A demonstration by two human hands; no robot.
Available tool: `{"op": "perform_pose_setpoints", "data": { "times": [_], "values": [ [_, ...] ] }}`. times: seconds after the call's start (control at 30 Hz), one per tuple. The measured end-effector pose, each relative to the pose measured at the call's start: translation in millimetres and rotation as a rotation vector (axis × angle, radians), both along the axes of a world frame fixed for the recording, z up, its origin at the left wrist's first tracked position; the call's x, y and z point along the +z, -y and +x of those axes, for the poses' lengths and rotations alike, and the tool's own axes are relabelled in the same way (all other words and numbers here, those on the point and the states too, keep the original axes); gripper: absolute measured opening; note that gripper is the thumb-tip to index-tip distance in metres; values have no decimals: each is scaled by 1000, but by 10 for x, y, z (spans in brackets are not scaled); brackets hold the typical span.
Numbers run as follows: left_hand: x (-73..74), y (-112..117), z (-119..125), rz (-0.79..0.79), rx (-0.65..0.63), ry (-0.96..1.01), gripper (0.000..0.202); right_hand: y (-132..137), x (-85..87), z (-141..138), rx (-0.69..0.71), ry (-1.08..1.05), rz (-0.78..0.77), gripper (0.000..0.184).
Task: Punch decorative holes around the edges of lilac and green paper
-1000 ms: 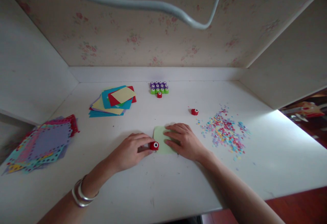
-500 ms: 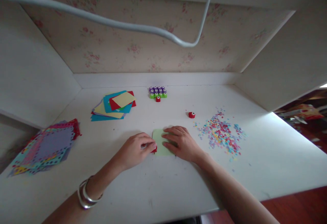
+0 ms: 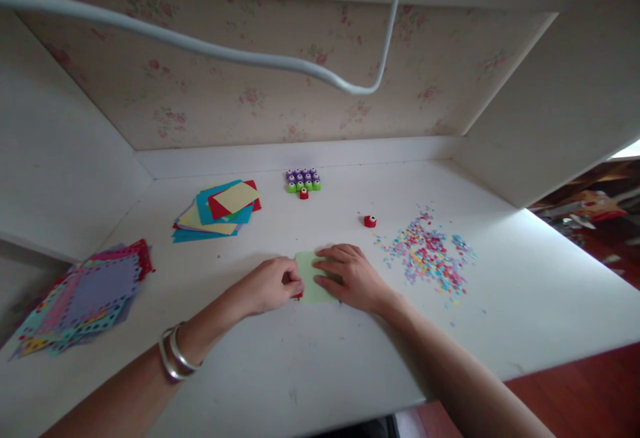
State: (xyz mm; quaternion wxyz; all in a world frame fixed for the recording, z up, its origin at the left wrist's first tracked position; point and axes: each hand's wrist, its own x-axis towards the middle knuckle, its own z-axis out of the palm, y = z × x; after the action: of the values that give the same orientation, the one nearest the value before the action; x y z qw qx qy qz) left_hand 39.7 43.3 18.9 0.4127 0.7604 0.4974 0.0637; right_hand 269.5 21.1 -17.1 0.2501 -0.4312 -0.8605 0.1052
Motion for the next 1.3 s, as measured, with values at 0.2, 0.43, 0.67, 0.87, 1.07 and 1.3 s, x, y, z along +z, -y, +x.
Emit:
{"op": "perform_pose_setpoints", "data": {
  "times": [0.2, 0.43, 0.67, 0.87, 1.07, 1.3],
  "values": [
    [-81, -199, 45, -98, -76, -58, 11, 4, -6, -8, -12, -6, 12, 25],
    [51, -158, -20, -86, -115, 14, 16, 14, 30, 3, -10, -6, -5, 26],
    [-25, 135, -217, 219, -68, 155, 31, 9, 19, 11, -1, -15, -18, 26],
    [-136, 305, -320, 371, -53, 139, 20, 1, 34, 12, -2, -15, -32, 25],
    [-161, 263, -408, 366, 14, 175, 19, -1, 37, -1, -1, -23, -39, 25],
    [-278, 271, -494, 316, 190, 332, 24, -10, 38, -1, 5, -68, -25, 26]
  ]
}}
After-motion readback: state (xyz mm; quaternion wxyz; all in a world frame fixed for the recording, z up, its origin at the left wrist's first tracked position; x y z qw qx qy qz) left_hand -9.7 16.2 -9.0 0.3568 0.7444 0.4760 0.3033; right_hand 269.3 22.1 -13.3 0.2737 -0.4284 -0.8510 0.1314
